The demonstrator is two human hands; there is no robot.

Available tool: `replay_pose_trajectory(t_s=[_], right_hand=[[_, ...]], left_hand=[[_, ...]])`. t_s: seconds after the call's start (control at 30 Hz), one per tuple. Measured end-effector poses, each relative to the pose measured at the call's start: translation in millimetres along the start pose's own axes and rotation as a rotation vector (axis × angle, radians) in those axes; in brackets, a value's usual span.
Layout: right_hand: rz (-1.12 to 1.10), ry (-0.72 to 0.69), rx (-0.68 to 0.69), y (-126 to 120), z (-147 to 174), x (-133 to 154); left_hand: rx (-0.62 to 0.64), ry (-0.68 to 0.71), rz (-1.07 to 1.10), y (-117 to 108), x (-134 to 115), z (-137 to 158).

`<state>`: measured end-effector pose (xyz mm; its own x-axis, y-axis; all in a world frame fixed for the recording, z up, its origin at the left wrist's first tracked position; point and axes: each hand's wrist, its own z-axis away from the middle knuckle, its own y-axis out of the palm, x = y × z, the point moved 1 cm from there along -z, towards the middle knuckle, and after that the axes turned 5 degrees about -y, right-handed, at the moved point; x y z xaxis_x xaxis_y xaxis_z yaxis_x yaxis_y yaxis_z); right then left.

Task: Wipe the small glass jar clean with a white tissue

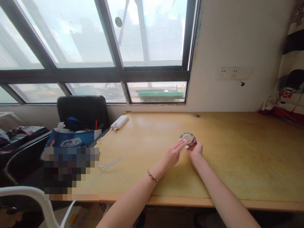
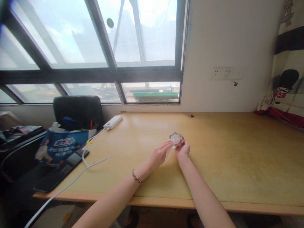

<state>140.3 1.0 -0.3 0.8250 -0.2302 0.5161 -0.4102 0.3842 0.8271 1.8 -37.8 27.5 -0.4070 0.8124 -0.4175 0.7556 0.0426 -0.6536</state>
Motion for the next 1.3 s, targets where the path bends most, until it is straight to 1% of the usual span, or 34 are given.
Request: replay_pose_trajectory(t_s=[0.1, 0.17, 0.23, 0.3, 0.4, 0.5, 0.67, 0.83, 0.93, 1.1, 1.3], right_hand=[[0.012, -0.017, -0.006, -0.5, -0.5, -2.8], [0.049, -0.024, 0.028, -0.2, 0.0, -3.9], [0.079, -0.036, 0.065, 0.7, 1.3, -3.7], [0.086, -0.051, 0.082, 1.7, 2.8, -2.4], [0.092, -0.055, 0.090, 2.4, 3.9, -0.8], [0.077, -0.047, 0.072, 1.1, 2.3, -1.5], [0.006, 0.010, 0.039, -0.7, -1.2, -8.4], [0.001, 0.141, 0.086, 5.5, 9.1, -16.7], [0.027, 0.188, 0.125, 9.8, 19.5, -20.1], [0.091, 0.218, 0.219, 14.6, 29.1, -21.6], [0.090, 0.196, 0.155, 17.6, 29.6, -18.5]], left_hand=[[0.065, 0.045, -0.002, 0.0, -4.6, 0.5], [0.088, 0.071, -0.015, -0.3, -6.5, 0.1], [0.085, 0.077, -0.040, -0.4, -6.2, -0.4], [0.062, 0.052, -0.072, -0.1, -4.0, -0.6], [0.031, 0.004, -0.097, 0.6, -0.7, -0.3], [0.044, 0.022, -0.081, 0.8, -1.3, -0.1], [0.081, 0.118, -0.022, 0.2, -6.6, -1.0], [0.066, 0.116, -0.028, -1.9, -5.2, -2.3], [0.031, 0.084, -0.064, -4.6, -3.0, -3.9], [-0.031, -0.026, -0.137, -9.1, -1.9, -6.9], [-0.064, -0.156, -0.179, -7.3, 6.4, -4.5]])
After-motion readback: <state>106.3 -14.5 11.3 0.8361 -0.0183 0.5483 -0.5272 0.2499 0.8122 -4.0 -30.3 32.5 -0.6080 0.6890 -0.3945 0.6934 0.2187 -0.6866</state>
